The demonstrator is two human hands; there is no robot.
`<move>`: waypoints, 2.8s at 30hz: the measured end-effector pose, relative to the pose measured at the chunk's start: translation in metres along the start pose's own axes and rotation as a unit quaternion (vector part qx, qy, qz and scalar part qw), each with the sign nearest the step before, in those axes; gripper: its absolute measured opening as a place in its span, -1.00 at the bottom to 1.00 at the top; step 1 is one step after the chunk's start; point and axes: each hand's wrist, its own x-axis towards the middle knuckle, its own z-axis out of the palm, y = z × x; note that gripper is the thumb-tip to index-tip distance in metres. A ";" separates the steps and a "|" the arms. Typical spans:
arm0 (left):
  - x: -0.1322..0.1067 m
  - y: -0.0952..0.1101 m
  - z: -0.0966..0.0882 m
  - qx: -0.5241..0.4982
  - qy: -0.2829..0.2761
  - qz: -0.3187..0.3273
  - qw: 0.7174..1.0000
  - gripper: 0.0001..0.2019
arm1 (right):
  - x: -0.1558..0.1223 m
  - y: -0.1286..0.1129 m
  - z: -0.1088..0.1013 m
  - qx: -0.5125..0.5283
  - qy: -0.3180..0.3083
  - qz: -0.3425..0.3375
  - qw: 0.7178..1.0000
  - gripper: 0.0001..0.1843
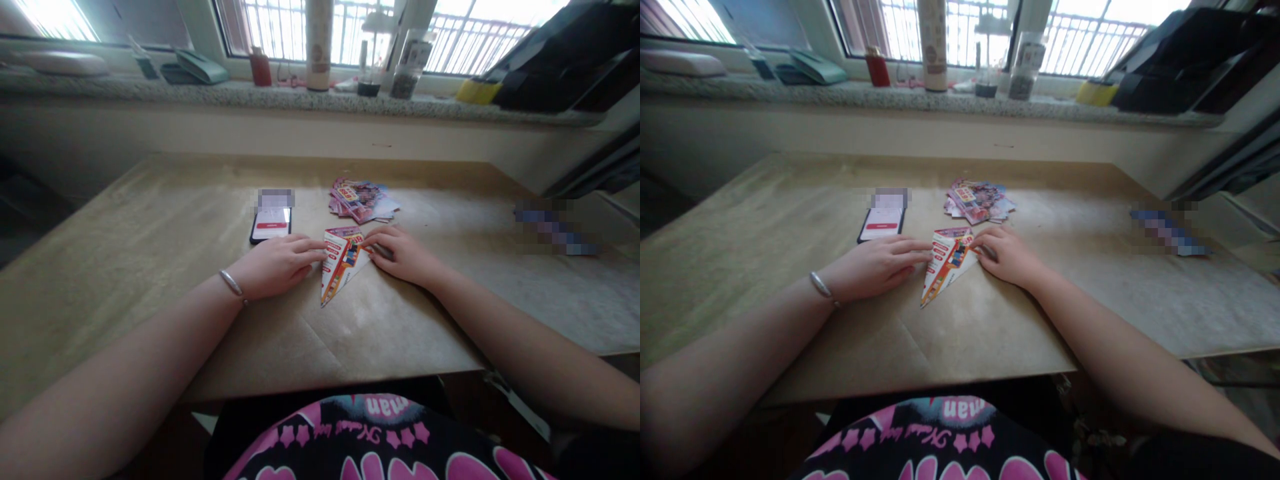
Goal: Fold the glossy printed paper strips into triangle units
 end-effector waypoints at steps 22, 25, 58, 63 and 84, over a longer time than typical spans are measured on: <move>0.001 -0.001 0.001 -0.020 -0.007 0.026 0.999 -0.66 | 0.022 0.001 0.020 0.049 0.029 0.058 0.997 -0.72; 0.001 -0.001 0.001 -0.016 -0.007 0.026 1.000 -0.65 | 0.023 0.002 0.017 0.130 0.031 0.104 0.985 -0.80; 0.002 0.002 0.002 -0.013 -0.013 0.007 1.000 -0.66 | 0.015 -0.039 0.003 -0.121 -0.094 0.018 0.988 -0.47; 0.002 0.000 0.005 -0.023 -0.017 0.002 1.000 -0.64 | 0.020 -0.049 0.007 -0.129 -0.087 0.071 0.985 -0.48; 0.002 0.004 0.007 0.053 0.039 0.027 0.997 -0.47 | 0.020 -0.038 0.023 -0.029 -0.015 0.001 0.999 -0.44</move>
